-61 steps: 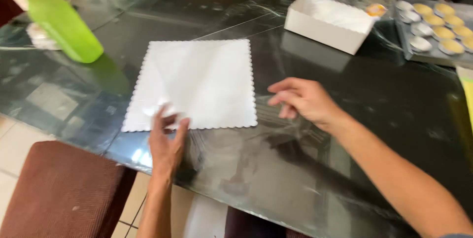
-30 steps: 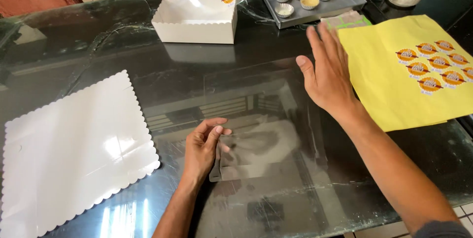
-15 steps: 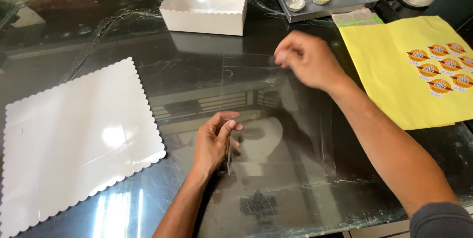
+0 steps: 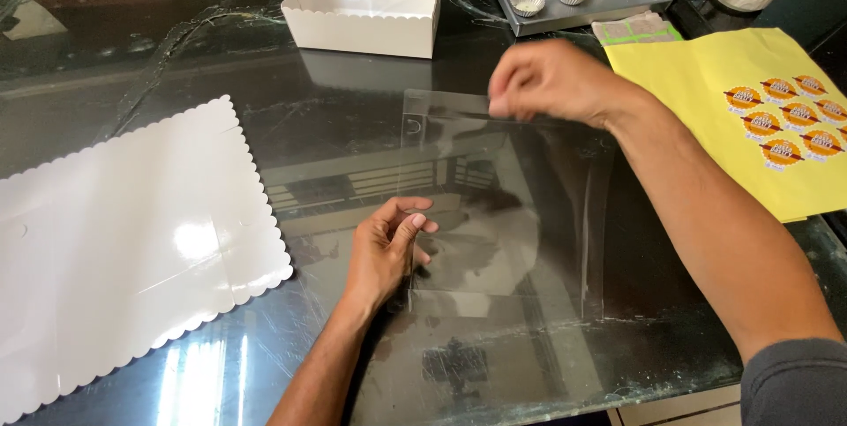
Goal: Assembling clear plastic pastry boxes and applying stickers on a workbench.
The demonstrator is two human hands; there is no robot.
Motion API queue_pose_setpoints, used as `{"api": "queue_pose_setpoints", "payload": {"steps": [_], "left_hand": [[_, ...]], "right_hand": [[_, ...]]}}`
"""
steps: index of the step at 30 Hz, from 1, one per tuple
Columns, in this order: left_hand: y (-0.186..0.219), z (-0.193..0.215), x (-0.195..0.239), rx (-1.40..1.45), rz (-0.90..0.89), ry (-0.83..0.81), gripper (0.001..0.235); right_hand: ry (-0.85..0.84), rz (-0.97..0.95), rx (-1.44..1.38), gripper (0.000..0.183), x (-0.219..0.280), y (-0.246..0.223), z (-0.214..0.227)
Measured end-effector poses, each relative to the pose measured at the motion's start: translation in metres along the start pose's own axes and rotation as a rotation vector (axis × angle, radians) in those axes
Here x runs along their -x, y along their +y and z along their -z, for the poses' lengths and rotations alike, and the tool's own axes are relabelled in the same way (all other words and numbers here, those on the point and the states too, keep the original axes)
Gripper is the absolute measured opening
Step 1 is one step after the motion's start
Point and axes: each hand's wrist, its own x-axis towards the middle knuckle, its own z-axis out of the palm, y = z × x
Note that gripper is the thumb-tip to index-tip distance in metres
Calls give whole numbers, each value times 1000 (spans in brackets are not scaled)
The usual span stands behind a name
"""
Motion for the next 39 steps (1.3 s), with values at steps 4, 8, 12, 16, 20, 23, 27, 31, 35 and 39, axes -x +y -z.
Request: {"api": "queue_pose_setpoints", "payload": {"steps": [4,8,12,16,20,23,27,31,35,39], "left_hand": [[-4,4,0,-38,-85,11,23],[2,4,-1,-103,-61,37,23],[-3,4,-3,-104,-25,49,23],[-3,5,-2,-67,-72,43,22],[9,9,0,-117,23,71,25],[28,11,4,-352,-49,213,30],[40,13,-4,-962,-713,525,58],[27,-1,-39,-1155,-747,442,60],[-6,-9,-64,-1200,-740,346,39],[-19,-11,-67,-1083,-701,338,17]], "right_hand": [[492,288,267,9,-4,39,34],[789,393,726,25,25,12,40],[622,539,770,53,36,-6,10],[261,264,351,51,30,2,-22],[165,54,355,16,20,14,-44],[143,59,336,14,14,22,-56],[58,95,400,14,8,16,-76],[14,241,452,13,-2,19,-96],[-25,162,545,13,-4,26,-104],[47,306,642,10,2,45,-99]]}}
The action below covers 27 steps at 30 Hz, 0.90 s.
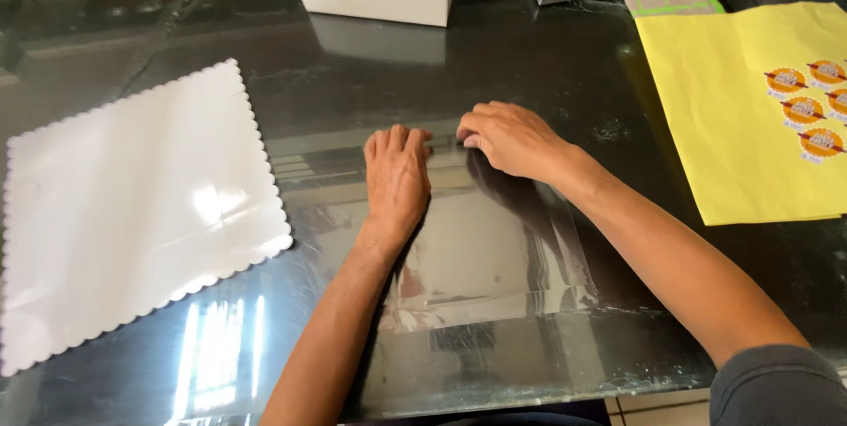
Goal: Assembling clear plastic pastry boxes and applying stickers on a workbench.
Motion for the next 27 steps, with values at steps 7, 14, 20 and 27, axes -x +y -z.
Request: {"api": "queue_pose_setpoints", "payload": {"steps": [7,14,20,27], "left_hand": [[8,6,1,-125,-22,-22,28],[11,7,0,-207,-59,-22,13],[16,10,-1,-247,-85,-1,8],[16,10,0,-285,-92,-12,4]], "right_hand": [[178,-32,162,11,24,-12,-23],[253,-139,391,47,48,-37,-47],[133,-225,244,55,58,-39,-37],[75,-278,148,61,63,-37,-38]]}}
